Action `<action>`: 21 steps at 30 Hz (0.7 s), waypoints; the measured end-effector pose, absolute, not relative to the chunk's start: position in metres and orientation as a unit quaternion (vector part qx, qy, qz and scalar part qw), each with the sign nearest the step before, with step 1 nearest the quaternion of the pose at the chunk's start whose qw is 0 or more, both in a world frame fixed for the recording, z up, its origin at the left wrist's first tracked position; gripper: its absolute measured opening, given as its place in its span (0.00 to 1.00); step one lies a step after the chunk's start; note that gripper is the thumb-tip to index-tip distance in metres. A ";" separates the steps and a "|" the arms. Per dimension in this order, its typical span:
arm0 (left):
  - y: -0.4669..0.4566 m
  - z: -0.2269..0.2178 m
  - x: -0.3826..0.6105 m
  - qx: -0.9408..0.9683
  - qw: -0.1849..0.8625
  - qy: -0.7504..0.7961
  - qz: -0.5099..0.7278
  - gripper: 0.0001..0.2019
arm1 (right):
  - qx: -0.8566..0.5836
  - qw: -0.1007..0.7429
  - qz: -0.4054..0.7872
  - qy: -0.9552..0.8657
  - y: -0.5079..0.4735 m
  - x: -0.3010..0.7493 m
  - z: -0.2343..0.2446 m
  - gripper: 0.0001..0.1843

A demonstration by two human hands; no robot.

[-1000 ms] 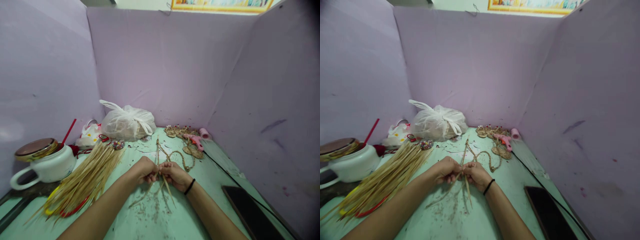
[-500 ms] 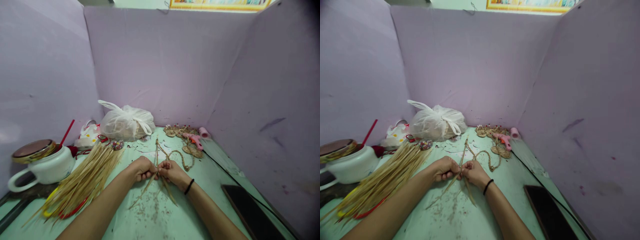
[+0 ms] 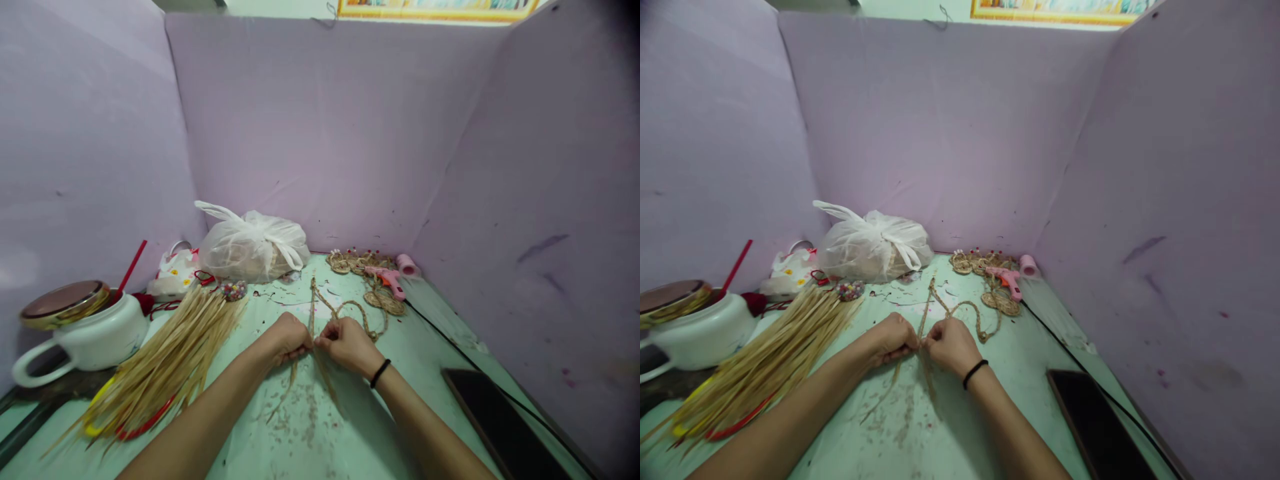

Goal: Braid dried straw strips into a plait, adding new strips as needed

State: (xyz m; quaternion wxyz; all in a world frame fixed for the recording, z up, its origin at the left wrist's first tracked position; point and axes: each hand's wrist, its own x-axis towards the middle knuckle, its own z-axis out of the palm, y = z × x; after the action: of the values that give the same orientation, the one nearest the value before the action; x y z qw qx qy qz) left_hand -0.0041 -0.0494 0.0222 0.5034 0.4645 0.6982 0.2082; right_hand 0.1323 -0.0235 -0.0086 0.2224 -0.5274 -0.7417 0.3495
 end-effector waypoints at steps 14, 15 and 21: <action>-0.046 0.012 -0.013 0.455 0.578 0.632 0.244 0.06 | -0.486 0.140 0.534 -0.677 -0.044 0.130 0.025 0.07; -0.046 0.011 -0.015 0.458 0.588 0.621 0.244 0.07 | -0.484 0.132 0.548 -0.669 -0.043 0.132 0.029 0.07; -0.042 0.006 -0.022 0.465 0.636 0.560 0.256 0.09 | -0.572 0.219 0.534 -0.583 -0.032 0.140 0.030 0.03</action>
State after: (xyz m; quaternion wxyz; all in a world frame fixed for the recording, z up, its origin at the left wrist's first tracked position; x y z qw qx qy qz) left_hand -0.0220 -0.0425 0.0055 0.6355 0.4652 0.5605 0.2560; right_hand 0.1401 -0.0322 0.0301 0.2186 -0.5723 -0.5827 0.5340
